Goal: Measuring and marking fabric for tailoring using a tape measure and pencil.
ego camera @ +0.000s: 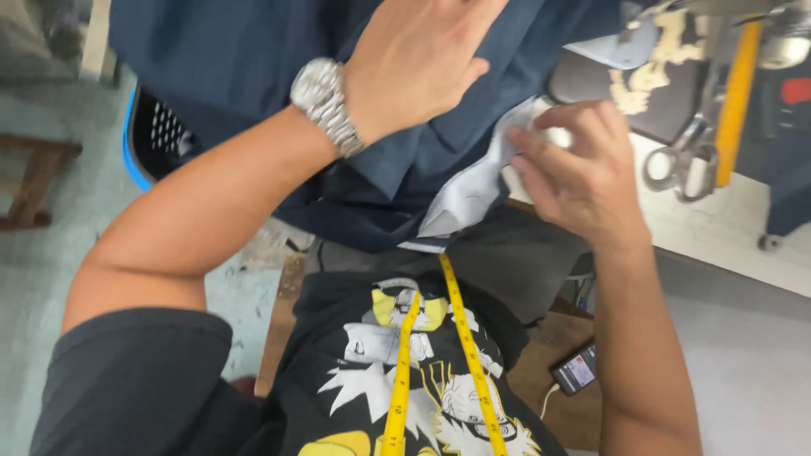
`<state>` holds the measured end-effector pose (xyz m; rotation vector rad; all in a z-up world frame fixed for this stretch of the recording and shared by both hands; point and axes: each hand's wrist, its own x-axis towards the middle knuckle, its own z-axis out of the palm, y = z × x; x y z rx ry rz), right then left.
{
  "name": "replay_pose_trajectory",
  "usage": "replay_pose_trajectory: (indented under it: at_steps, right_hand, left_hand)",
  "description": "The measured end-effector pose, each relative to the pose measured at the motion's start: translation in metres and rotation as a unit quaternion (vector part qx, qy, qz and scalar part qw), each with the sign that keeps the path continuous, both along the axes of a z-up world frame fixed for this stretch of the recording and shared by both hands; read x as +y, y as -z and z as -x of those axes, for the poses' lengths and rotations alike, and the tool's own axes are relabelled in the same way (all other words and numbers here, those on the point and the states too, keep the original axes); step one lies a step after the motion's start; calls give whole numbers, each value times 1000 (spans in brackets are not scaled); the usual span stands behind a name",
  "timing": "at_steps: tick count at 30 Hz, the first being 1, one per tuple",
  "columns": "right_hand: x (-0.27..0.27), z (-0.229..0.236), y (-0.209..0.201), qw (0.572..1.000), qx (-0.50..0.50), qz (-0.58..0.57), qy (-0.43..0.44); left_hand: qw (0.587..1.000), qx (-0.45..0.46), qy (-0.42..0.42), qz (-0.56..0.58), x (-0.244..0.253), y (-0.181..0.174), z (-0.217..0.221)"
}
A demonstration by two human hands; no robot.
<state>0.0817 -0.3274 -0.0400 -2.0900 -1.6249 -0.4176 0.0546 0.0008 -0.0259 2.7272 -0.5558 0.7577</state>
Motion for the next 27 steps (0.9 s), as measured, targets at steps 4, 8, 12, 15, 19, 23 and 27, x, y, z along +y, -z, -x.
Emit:
replay_pose_trajectory:
  at_steps: [4,8,12,15,19,23,27]
  right_hand:
    - [0,2,-5,1000,-23,-1,21]
    - [1,-1,-10,999,1,10,35]
    - [1,-6,-16,999,21,22,34]
    - [-3,-13,-13,999,20,23,29]
    - [-4,-13,-13,998,57,-27,31]
    - [-2,-12,-13,996,60,-49,49]
    - [-9,-4,-7,996,16,-44,72]
  left_hand:
    - [980,69,99,159,-7,-34,-3]
    - [874,273,151,373,-22,-67,-6]
    - [931,245,113,247,-30,-33,-21]
    - [952,213,129,179,-30,-15,-25]
    - [945,239,126,184,-30,-19,-25]
    - [930,274,110,220,-25,-19,-25]
    - [924,283,110,235,-23,-17,-24]
